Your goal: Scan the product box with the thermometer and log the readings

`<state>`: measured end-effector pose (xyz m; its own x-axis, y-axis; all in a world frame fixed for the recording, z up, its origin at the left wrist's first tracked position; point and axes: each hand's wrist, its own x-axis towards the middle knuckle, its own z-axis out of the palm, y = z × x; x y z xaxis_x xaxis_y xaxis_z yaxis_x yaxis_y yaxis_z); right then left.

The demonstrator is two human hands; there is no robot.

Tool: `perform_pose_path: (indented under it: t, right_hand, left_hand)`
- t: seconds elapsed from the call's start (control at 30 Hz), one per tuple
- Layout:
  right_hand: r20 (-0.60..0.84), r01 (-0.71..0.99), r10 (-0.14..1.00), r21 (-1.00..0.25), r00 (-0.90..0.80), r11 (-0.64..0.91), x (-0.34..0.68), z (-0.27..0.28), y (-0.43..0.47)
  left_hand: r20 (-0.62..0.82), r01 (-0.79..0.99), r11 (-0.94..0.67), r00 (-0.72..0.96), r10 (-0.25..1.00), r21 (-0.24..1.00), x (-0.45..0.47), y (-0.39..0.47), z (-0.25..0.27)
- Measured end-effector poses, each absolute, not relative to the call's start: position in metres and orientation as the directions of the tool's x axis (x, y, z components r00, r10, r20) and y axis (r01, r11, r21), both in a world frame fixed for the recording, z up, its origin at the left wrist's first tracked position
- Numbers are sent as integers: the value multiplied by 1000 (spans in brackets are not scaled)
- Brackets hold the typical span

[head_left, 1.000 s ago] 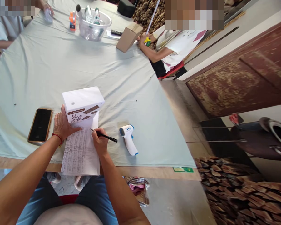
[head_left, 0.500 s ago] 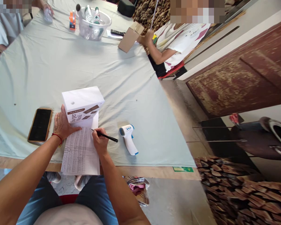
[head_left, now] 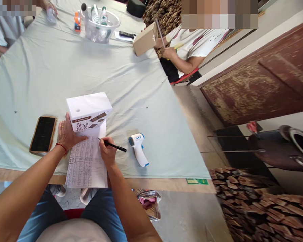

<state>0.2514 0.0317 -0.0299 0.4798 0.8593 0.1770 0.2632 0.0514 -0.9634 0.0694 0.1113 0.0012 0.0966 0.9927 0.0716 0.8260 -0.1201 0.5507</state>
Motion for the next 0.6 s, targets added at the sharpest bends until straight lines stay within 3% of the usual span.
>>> perform_pose_path:
  t: [0.47,0.6]
  right_hand:
    - [178,253,871,-965,458,65,251,-30,31]
    - [166,220,805,-974,570,45,253,-27,30]
  left_hand:
    - [97,819,-134,96,991,558,70,112,-1]
    - [108,814,-148,105,989,562,69,113,-5]
